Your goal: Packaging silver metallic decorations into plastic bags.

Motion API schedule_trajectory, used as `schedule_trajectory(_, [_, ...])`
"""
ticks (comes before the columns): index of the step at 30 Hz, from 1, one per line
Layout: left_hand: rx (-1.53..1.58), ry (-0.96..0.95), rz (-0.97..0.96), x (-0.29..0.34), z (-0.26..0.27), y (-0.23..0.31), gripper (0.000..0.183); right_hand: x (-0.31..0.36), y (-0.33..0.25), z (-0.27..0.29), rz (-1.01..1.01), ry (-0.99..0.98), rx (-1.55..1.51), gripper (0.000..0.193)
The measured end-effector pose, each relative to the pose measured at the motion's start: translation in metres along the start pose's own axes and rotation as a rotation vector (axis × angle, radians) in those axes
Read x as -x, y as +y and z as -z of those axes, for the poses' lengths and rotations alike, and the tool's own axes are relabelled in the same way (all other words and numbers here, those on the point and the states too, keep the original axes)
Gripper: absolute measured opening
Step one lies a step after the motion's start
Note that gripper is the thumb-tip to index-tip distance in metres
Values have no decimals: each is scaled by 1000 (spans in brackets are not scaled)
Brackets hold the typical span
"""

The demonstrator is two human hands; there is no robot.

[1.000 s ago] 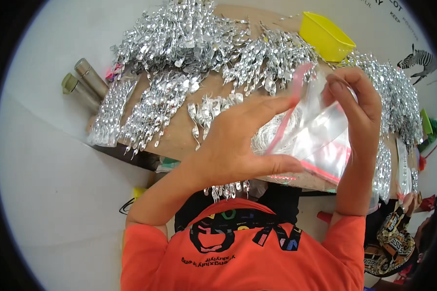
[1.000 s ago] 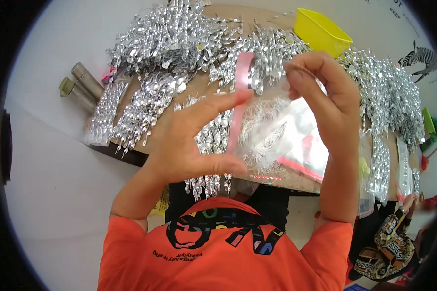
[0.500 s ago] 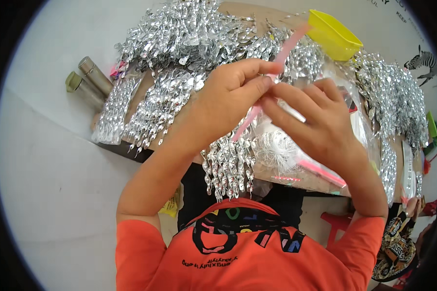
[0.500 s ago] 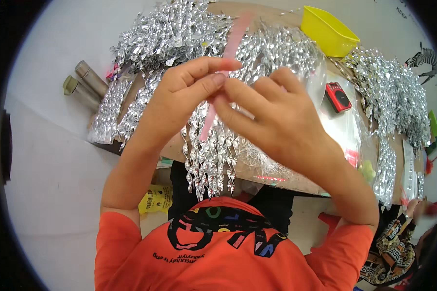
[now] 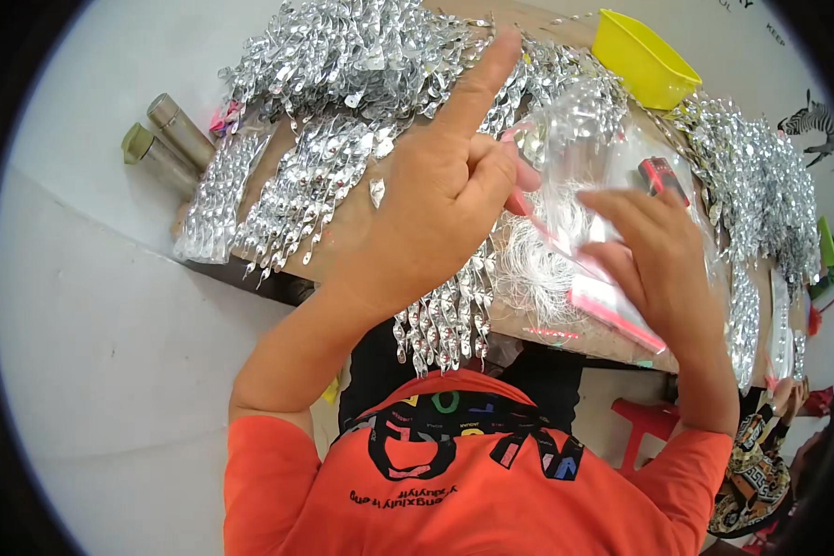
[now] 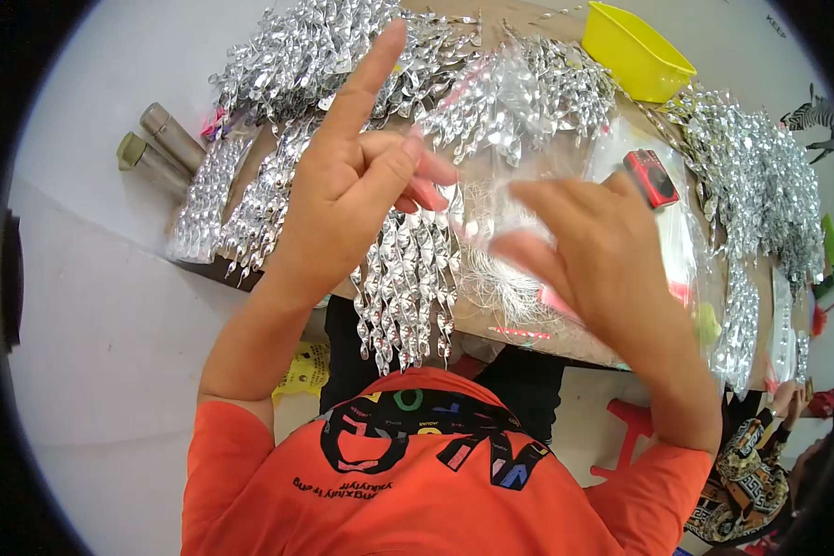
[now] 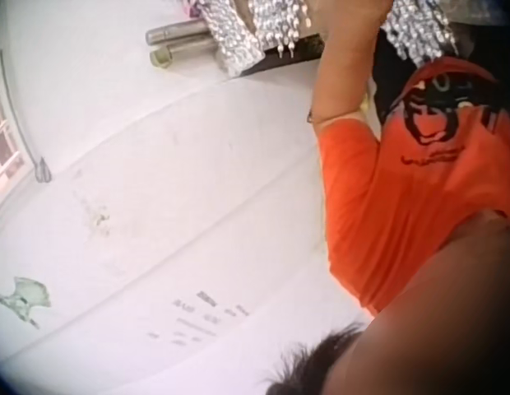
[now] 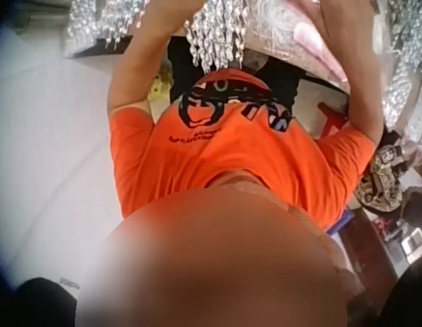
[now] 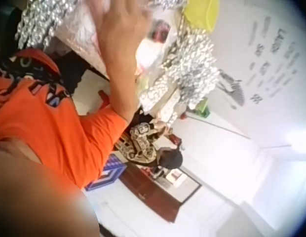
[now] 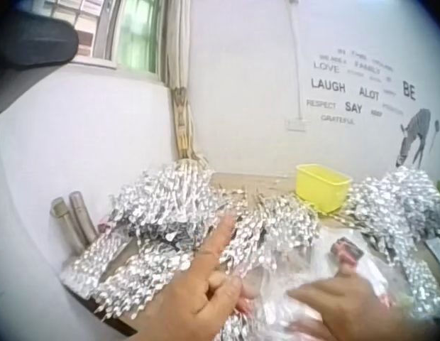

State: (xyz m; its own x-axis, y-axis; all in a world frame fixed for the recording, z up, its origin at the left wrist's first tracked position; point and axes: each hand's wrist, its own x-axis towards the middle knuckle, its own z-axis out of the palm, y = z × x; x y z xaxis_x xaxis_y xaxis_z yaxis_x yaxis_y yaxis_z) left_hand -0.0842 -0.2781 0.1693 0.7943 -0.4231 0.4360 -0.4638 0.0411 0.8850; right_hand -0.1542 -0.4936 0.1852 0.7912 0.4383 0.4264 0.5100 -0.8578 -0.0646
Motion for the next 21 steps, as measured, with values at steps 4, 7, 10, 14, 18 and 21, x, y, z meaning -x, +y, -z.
schedule_trajectory(4, [271,11,120,-8,3,-1,63,6,-35,5,199,78,-9,38])
schedule_trajectory(7, [162,66,15,-4,-3,-6,61,19,-27,7,190,24,299,36])
schedule_trajectory(10, [-159,75,-80,-8,-4,5,56,19,-38,14,261,81,313,29])
schedule_trajectory(14, [-332,154,-417,-1,-4,36,46,3,-47,19,371,127,209,22])
schedule_trajectory(18, [-417,156,-805,16,-24,60,36,1,-44,31,330,67,283,21])
schedule_trajectory(21, [-427,150,-731,36,-28,58,29,-16,-29,22,353,159,90,15])
